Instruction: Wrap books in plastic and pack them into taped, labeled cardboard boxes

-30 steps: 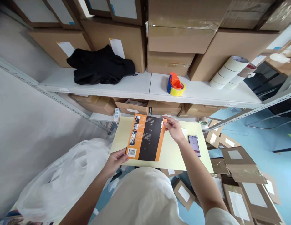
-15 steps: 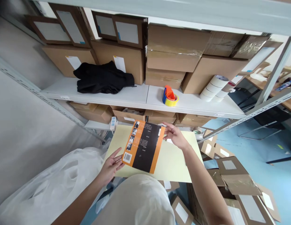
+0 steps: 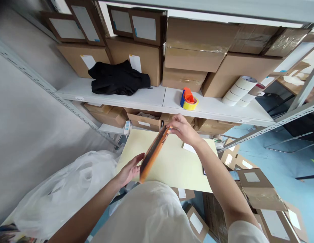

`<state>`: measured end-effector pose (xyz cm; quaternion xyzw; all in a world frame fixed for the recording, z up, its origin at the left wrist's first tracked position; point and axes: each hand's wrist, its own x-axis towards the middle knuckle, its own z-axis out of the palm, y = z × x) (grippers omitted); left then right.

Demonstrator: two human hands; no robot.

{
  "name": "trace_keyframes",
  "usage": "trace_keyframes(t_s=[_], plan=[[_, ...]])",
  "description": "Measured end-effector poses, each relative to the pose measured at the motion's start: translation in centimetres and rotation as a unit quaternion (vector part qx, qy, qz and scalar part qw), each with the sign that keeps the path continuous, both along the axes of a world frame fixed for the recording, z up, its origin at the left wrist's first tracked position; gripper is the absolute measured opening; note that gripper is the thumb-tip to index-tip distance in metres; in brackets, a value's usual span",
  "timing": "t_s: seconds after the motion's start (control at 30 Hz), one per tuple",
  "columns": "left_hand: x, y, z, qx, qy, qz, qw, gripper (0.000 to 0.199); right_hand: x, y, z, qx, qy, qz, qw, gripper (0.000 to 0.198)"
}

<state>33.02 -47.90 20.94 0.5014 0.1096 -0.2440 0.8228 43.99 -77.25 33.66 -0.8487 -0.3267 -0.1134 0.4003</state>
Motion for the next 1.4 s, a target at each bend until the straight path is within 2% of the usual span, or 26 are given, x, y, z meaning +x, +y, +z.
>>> trace_keyframes(t_s=[0.1, 0.2, 0.33, 0.43, 0.53, 0.63, 0.7, 0.77, 0.83, 0.93, 1.0, 1.1, 1.27, 1.4], plan=[[0.5, 0.7, 1.3, 0.023, -0.062, -0.024, 0.998, 0.073, 0.3, 2.1, 1.2, -0.044, 0.038, 0.04, 0.997, 0.015], [1.3, 1.4, 2.9, 0.123, -0.186, -0.005, 0.975, 0.068, 0.6, 3.7, 1.3, -0.064, 0.066, 0.034, 0.995, 0.018], [1.9, 0.6, 3.7, 0.281, -0.271, 0.003, 0.921, 0.045, 0.5, 5.8, 0.7, -0.037, 0.059, 0.047, 0.996, 0.019], [1.6, -0.3, 3.1, 0.327, -0.286, 0.087, 0.897, 0.035, 0.1, 7.0, 0.3, 0.017, 0.082, 0.02, 0.996, 0.02], [1.2, -0.2, 2.4, 0.303, -0.255, 0.154, 0.905, 0.038, -0.4, 6.1, 0.1, 0.077, 0.126, -0.024, 0.989, 0.024], [1.2, 0.4, 2.0, 0.248, -0.219, 0.173, 0.928, 0.043, -1.2, 3.5, -0.6, 0.101, 0.16, -0.073, 0.979, 0.022], [1.4, 0.6, 1.8, 0.212, -0.207, 0.177, 0.939, 0.044, -2.2, 2.2, -1.5, 0.16, 0.193, -0.102, 0.963, 0.028], [1.7, 0.5, 1.6, 0.177, -0.201, 0.189, 0.945, 0.045, -3.6, 2.0, -3.1, 0.249, 0.226, -0.106, 0.936, 0.038], [2.1, 0.3, 1.4, 0.147, -0.196, 0.204, 0.948, 0.046, -5.3, 3.0, -5.1, 0.307, 0.251, -0.081, 0.914, 0.045], [2.4, 0.4, 1.2, 0.122, -0.186, 0.219, 0.95, 0.047, -8.1, 5.5, -8.7, 0.304, 0.293, -0.067, 0.904, 0.047], [2.5, 0.9, 0.8, 0.126, -0.183, 0.208, 0.953, 0.049, -9.6, 6.9, -10.8, 0.294, 0.328, -0.104, 0.892, 0.049], [2.3, 2.1, 0.0, 0.167, -0.192, 0.151, 0.955, 0.05, -11.0, 8.2, -13.1, 0.302, 0.347, -0.152, 0.875, 0.05], [2.1, 4.4, -1.7, 0.299, -0.229, 0.053, 0.925, 0.054, -11.1, 8.7, -14.5, 0.304, 0.335, -0.178, 0.874, 0.049], [2.4, 5.5, -3.2, 0.329, -0.232, -0.012, 0.915, 0.057, -10.9, 9.1, -15.2, 0.279, 0.33, -0.203, 0.879, 0.051]])
